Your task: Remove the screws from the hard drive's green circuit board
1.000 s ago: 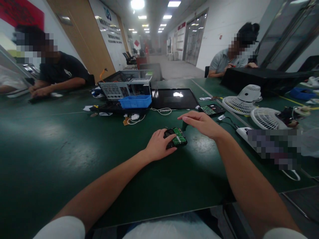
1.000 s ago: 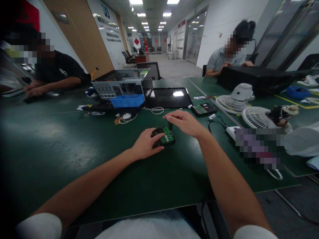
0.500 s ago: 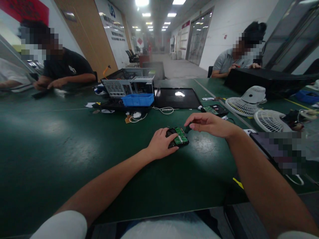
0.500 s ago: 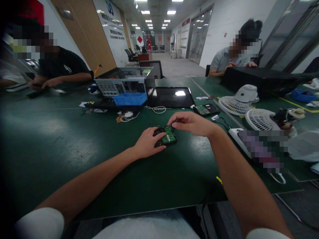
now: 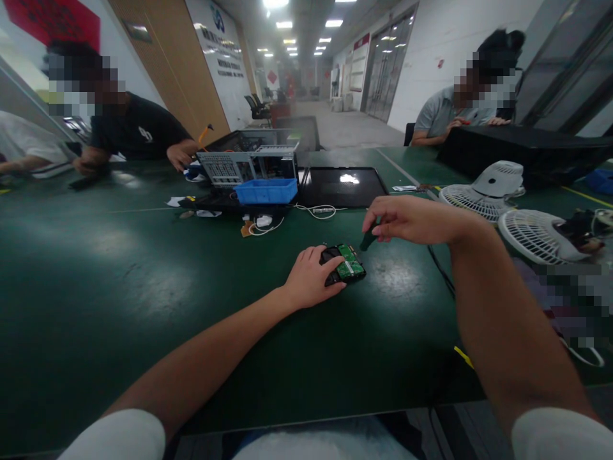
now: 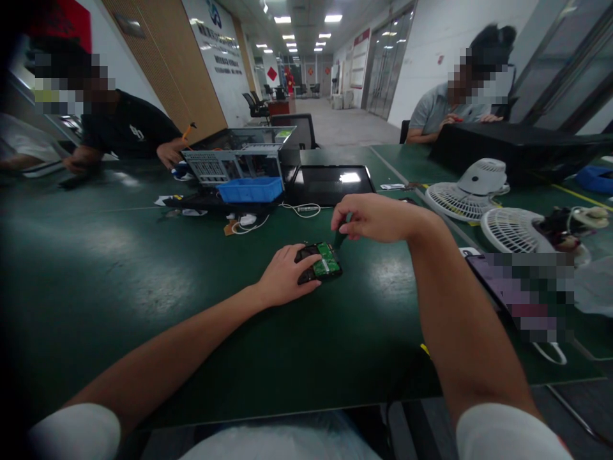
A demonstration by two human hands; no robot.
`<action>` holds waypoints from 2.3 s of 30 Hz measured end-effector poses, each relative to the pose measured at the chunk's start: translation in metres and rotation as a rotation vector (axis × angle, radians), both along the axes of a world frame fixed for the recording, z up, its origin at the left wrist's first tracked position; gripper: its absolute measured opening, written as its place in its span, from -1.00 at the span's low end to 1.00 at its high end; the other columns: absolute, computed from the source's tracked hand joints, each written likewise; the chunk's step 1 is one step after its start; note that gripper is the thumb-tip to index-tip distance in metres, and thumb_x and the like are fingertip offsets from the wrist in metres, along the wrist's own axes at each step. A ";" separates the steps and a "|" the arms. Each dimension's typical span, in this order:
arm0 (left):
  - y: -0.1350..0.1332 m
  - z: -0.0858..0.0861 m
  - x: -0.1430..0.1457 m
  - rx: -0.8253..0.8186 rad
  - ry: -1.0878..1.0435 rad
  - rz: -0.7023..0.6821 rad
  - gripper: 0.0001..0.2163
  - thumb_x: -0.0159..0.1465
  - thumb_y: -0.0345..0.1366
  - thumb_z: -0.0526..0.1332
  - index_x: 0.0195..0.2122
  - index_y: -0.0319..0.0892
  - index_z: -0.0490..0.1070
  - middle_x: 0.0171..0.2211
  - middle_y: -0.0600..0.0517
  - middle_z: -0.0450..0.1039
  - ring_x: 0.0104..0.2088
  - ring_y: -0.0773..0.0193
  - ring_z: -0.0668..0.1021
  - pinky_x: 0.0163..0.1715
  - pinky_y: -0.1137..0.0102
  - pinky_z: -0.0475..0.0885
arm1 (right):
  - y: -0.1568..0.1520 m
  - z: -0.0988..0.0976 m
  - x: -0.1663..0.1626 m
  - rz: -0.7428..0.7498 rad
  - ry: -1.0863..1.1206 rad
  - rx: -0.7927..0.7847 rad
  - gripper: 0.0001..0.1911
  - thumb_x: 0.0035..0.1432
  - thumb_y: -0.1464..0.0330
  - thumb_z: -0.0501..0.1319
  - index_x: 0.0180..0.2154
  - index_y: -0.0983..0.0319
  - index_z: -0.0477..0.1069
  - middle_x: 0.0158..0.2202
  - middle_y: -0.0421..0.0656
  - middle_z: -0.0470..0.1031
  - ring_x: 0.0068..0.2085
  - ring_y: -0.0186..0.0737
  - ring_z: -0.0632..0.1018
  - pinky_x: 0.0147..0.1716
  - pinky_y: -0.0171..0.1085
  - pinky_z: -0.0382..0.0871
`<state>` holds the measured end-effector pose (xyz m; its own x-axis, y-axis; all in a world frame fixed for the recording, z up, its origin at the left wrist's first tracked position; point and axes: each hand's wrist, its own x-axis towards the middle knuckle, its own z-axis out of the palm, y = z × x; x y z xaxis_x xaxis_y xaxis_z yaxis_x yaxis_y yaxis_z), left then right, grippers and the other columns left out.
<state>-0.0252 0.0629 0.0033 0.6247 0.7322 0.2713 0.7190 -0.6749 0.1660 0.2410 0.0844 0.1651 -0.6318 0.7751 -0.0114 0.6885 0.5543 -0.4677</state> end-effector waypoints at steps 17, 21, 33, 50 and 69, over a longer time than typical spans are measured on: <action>-0.008 -0.004 0.022 0.009 0.009 0.190 -0.43 0.34 0.12 0.23 0.33 0.06 0.35 0.32 -0.20 0.22 0.28 -0.22 0.31 0.24 -0.12 0.27 | -0.014 -0.002 -0.012 -0.166 -0.187 0.379 -0.73 0.24 0.38 0.23 -0.04 0.21 0.57 -0.27 -0.10 0.62 -0.26 -0.14 0.58 -0.24 -0.22 0.36; -0.008 -0.004 0.021 -0.006 -0.015 0.182 -0.41 0.35 0.13 0.21 0.34 0.03 0.33 0.34 -0.21 0.20 0.29 -0.26 0.29 0.23 -0.15 0.27 | -0.008 -0.004 -0.010 -0.215 -0.172 0.348 -0.83 0.27 0.32 0.26 -0.14 0.19 0.58 -0.33 -0.11 0.61 -0.29 -0.12 0.58 -0.27 -0.20 0.34; -0.008 -0.004 -0.003 -0.035 -0.063 0.020 -0.40 0.32 -0.10 0.29 0.38 0.00 0.27 0.42 -0.23 0.05 0.40 -0.27 0.16 0.31 -0.14 0.17 | -0.003 -0.013 -0.013 -0.177 -0.169 0.431 -0.86 0.27 0.31 0.25 -0.18 0.21 0.53 -0.25 -0.05 0.61 -0.26 -0.07 0.55 -0.24 -0.17 0.28; -0.022 0.006 0.009 -0.101 -0.036 0.082 -0.32 0.30 0.33 0.12 0.34 0.13 0.34 0.44 -0.16 -0.02 0.34 -0.37 0.19 0.22 -0.24 0.24 | 0.000 -0.013 -0.010 -0.196 -0.099 0.370 -0.73 0.26 0.35 0.21 -0.04 0.21 0.58 -0.29 -0.08 0.63 -0.25 -0.09 0.60 -0.22 -0.18 0.39; 0.016 0.034 -0.027 -0.464 -0.040 -0.372 0.17 0.00 0.06 0.57 0.53 0.17 -0.12 0.53 -0.10 -0.13 0.42 -0.18 0.27 0.19 0.09 0.46 | 0.006 -0.020 -0.010 -0.224 -0.075 0.373 -0.84 0.26 0.29 0.24 -0.17 0.20 0.55 -0.38 -0.12 0.58 -0.30 -0.11 0.56 -0.25 -0.20 0.29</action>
